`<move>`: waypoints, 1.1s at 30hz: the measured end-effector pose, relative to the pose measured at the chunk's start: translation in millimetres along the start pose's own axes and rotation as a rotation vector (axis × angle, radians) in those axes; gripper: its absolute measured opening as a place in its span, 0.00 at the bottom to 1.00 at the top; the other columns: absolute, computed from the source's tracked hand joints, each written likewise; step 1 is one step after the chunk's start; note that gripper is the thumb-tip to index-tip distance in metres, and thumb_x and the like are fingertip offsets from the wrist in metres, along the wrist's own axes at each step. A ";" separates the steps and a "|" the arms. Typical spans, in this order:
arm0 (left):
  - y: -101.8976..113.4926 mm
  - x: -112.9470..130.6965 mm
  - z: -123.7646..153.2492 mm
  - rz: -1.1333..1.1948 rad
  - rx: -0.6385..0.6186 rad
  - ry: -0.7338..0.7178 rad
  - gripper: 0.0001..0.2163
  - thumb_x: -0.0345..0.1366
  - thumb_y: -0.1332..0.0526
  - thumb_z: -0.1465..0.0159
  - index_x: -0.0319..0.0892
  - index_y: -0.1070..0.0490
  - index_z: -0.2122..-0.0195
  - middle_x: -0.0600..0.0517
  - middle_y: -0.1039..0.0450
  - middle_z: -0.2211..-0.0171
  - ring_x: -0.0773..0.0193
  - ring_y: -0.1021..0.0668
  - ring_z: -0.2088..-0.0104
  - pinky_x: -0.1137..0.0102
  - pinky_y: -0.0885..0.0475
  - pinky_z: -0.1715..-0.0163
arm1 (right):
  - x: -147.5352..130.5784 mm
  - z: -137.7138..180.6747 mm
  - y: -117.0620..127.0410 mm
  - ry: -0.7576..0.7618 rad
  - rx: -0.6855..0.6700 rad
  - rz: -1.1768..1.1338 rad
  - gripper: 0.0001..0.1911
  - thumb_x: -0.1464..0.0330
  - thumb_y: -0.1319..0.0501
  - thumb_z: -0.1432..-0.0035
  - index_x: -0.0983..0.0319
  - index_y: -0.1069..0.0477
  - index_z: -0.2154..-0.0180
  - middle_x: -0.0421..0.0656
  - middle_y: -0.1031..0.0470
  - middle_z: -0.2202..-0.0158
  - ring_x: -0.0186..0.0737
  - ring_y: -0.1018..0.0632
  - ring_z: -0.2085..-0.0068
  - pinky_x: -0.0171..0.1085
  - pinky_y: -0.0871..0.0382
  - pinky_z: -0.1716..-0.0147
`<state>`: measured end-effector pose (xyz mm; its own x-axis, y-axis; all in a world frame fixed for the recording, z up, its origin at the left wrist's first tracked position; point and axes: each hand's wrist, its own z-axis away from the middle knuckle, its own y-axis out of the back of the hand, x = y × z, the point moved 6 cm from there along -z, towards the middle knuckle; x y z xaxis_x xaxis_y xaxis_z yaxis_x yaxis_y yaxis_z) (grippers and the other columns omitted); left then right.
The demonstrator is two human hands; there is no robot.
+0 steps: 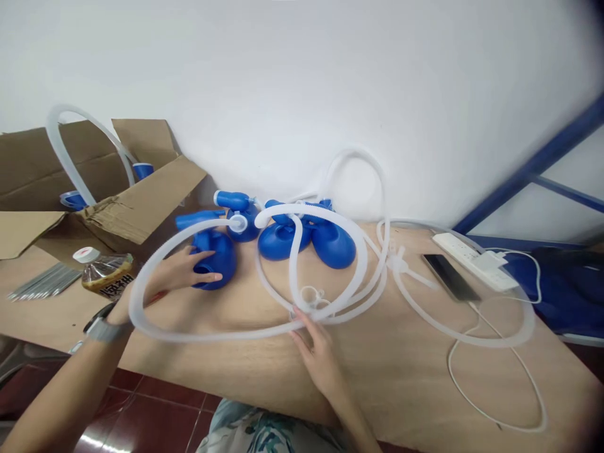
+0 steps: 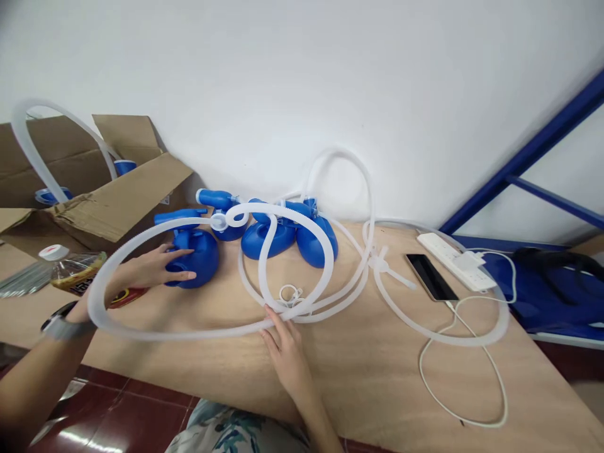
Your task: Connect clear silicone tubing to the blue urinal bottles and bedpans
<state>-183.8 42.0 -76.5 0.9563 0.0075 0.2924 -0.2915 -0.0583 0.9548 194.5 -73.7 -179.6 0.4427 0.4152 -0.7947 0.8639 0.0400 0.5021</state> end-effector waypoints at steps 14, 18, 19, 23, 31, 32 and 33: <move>-13.6 111.3 119.8 0.428 -0.322 -0.705 0.23 0.51 0.41 0.26 0.55 0.32 0.32 0.50 0.22 0.39 0.52 0.19 0.42 0.61 0.22 0.44 | 3.1 2.5 1.8 0.280 -0.187 0.641 0.29 0.73 0.45 0.28 0.57 0.39 0.29 0.55 0.26 0.37 0.57 0.25 0.36 0.60 0.28 0.39; 13.0 109.3 103.0 0.350 0.246 -0.712 0.11 0.34 0.36 0.28 0.50 0.22 0.46 0.51 0.16 0.56 0.59 0.15 0.57 0.66 0.20 0.56 | 5.7 -1.0 12.1 0.232 -0.178 0.674 0.36 0.69 0.44 0.27 0.57 0.53 0.24 0.55 0.31 0.33 0.58 0.27 0.34 0.58 0.30 0.38; 18.1 102.6 100.6 0.288 0.416 -0.660 0.11 0.33 0.35 0.29 0.49 0.22 0.47 0.50 0.17 0.56 0.58 0.16 0.58 0.64 0.20 0.55 | 7.0 -1.8 16.0 0.214 -0.166 0.687 0.37 0.68 0.44 0.27 0.58 0.55 0.23 0.56 0.32 0.31 0.58 0.29 0.33 0.58 0.31 0.37; 17.8 76.6 88.1 0.058 0.649 -0.454 0.23 0.43 0.31 0.32 0.48 0.28 0.37 0.42 0.24 0.43 0.41 0.22 0.43 0.44 0.28 0.39 | 17.6 -3.4 26.6 0.178 -0.170 0.761 0.36 0.68 0.44 0.28 0.60 0.52 0.24 0.57 0.34 0.30 0.60 0.32 0.31 0.58 0.33 0.37; 0.6 65.7 71.5 0.166 0.498 -0.406 0.28 0.48 0.35 0.30 0.47 0.35 0.32 0.42 0.28 0.37 0.42 0.22 0.39 0.49 0.25 0.39 | 39.3 -3.0 26.9 0.188 -0.111 0.838 0.24 0.76 0.45 0.31 0.59 0.30 0.37 0.51 0.17 0.53 0.53 0.19 0.49 0.53 0.28 0.44; -1.3 67.2 72.9 0.173 0.490 -0.412 0.29 0.48 0.34 0.31 0.48 0.35 0.31 0.43 0.29 0.36 0.42 0.23 0.39 0.49 0.25 0.39 | 40.1 -2.7 27.2 0.192 -0.096 0.837 0.24 0.77 0.45 0.32 0.59 0.29 0.38 0.50 0.17 0.54 0.53 0.19 0.50 0.53 0.28 0.44; -3.8 69.1 74.2 0.182 0.468 -0.423 0.30 0.49 0.33 0.32 0.50 0.36 0.30 0.44 0.30 0.35 0.42 0.23 0.39 0.50 0.25 0.38 | 40.8 -2.1 27.8 0.197 -0.088 0.837 0.25 0.78 0.45 0.33 0.59 0.29 0.38 0.50 0.17 0.55 0.53 0.19 0.51 0.53 0.28 0.45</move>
<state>-114.8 -31.3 -63.8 0.8472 -0.4316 0.3098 -0.4999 -0.4503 0.7398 236.1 -53.8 -197.4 0.8681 0.4895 -0.0822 0.2470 -0.2823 0.9270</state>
